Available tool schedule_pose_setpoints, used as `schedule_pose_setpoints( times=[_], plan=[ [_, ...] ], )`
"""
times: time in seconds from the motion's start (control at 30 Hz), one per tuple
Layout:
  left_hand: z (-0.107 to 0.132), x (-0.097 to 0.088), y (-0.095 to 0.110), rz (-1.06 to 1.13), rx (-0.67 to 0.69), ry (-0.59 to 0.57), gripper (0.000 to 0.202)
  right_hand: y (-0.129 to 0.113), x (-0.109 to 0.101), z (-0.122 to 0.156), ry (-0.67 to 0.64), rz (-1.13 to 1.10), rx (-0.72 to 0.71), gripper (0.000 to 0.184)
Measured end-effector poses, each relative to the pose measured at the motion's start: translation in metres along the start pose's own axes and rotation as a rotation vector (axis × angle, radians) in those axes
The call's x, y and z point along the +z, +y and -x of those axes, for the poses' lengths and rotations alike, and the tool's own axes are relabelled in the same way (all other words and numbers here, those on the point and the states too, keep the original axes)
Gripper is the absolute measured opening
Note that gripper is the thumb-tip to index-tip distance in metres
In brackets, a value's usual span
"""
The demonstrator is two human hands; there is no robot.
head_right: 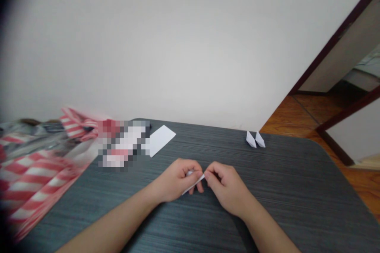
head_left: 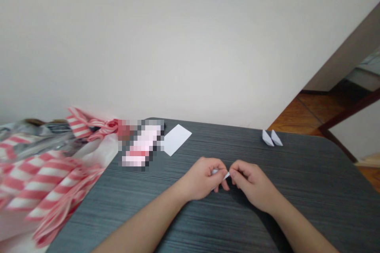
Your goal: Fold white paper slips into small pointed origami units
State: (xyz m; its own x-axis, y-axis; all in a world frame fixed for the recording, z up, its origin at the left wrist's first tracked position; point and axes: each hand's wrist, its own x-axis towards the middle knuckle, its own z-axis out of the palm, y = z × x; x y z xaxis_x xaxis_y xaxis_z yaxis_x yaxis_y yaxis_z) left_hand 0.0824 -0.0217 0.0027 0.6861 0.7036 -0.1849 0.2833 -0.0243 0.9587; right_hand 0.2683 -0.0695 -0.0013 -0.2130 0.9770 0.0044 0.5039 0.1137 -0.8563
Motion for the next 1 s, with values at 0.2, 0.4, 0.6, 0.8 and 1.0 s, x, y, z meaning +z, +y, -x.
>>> schedule_pose_setpoints(
  times=[0.2,0.4,0.6,0.8,1.0],
  plan=[
    [0.0,0.0,-0.004,0.037,-0.004,-0.011,0.03,0.003,-0.001,0.001,-0.015,-0.018,-0.003,0.022],
    [-0.002,-0.004,-0.013,0.324,-0.012,0.019,0.043,0.012,-0.004,0.001,-0.047,-0.103,0.026,0.019],
    [-0.004,-0.002,-0.017,0.284,0.035,0.075,0.022,0.023,-0.001,0.002,-0.063,-0.364,0.115,0.027],
    [-0.003,0.001,-0.02,0.12,0.155,0.049,0.029,0.025,0.002,0.003,-0.185,-0.518,0.24,0.037],
    [-0.004,-0.003,-0.02,0.038,0.247,0.009,0.013,0.02,0.004,0.003,-0.251,-0.499,0.275,0.036]
  ],
)
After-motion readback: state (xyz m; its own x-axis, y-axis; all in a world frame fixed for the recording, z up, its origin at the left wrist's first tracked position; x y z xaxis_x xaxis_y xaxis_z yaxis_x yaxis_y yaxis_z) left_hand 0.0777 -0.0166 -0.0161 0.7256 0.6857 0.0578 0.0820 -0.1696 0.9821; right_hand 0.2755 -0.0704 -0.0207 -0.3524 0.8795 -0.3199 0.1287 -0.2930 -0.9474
